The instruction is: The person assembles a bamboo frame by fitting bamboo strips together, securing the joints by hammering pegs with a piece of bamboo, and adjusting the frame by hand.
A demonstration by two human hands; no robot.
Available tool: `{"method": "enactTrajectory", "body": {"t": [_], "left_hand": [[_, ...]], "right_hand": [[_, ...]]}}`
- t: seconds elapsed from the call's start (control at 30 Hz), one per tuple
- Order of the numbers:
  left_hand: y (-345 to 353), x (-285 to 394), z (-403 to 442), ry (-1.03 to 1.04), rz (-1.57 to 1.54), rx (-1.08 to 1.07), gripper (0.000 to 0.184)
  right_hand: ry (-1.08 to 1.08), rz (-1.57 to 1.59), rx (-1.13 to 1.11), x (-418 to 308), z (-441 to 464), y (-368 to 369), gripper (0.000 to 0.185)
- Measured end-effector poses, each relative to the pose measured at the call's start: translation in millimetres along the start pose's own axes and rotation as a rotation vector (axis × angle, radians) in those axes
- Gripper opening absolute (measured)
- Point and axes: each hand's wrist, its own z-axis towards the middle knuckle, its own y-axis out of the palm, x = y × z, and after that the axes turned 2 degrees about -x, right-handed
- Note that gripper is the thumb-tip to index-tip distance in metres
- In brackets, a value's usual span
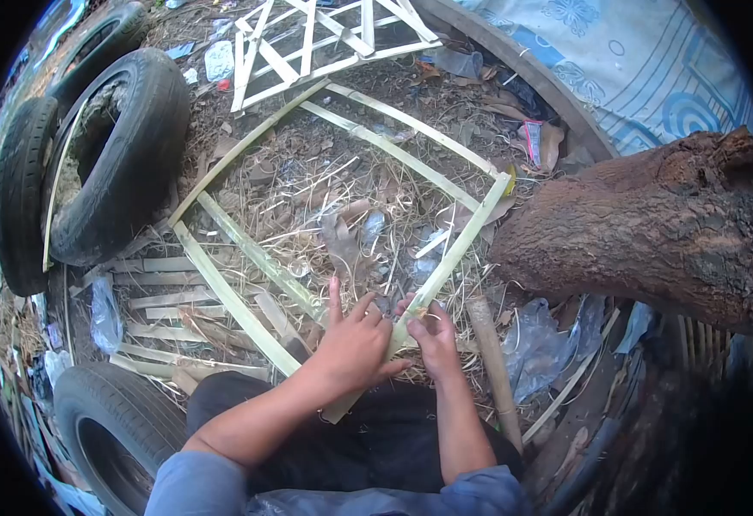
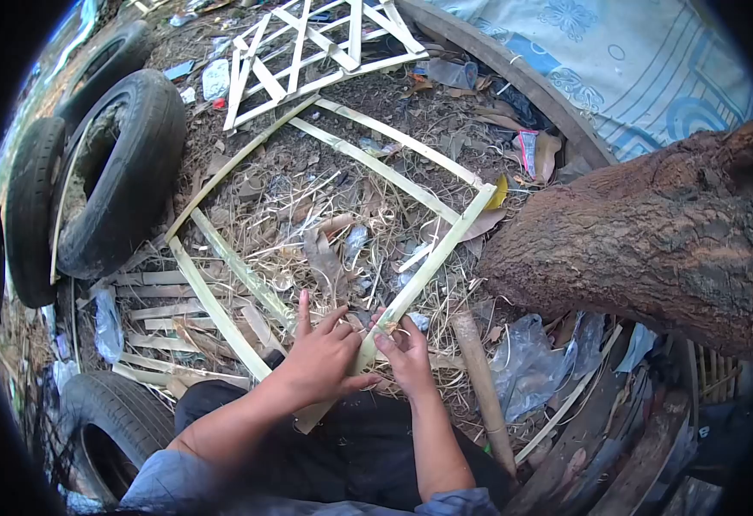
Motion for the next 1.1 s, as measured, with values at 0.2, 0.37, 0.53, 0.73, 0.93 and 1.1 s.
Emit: {"method": "enactTrajectory", "body": {"t": [0.2,0.37,0.53,0.73,0.93,1.1], "left_hand": [[4.2,-0.5,2.4,0.016,-0.045,0.003,0.075],[2.1,-3.4,-1.4,0.069,-0.096,0.054,0.085],[5.3,-4.9,-3.0,0.143,-0.156,0.058,0.083],[-6.6,4.4,-6.8,0.176,-0.179,0.008,0.069],[-30.3,18.1,-19.1,0.189,-0.137,-0.008,0.06],[-45.2,19.1,-31.9,0.189,-0.084,-0.012,0.055]], "right_hand": [[-0.039,0.07,-0.044,-2.3,1.3,0.5,0.05],[-0.097,0.161,-0.029,-3.3,-1.0,5.5,0.047],[-0.169,0.126,-0.05,-14.8,-4.1,10.5,0.048],[-0.236,-0.023,-0.079,-35.7,-9.9,12.3,0.05],[-0.273,-0.13,-0.035,-50.7,-19.7,16.1,0.057],[-0.256,-0.089,-0.099,-53.2,-28.5,17.3,0.059]]}}
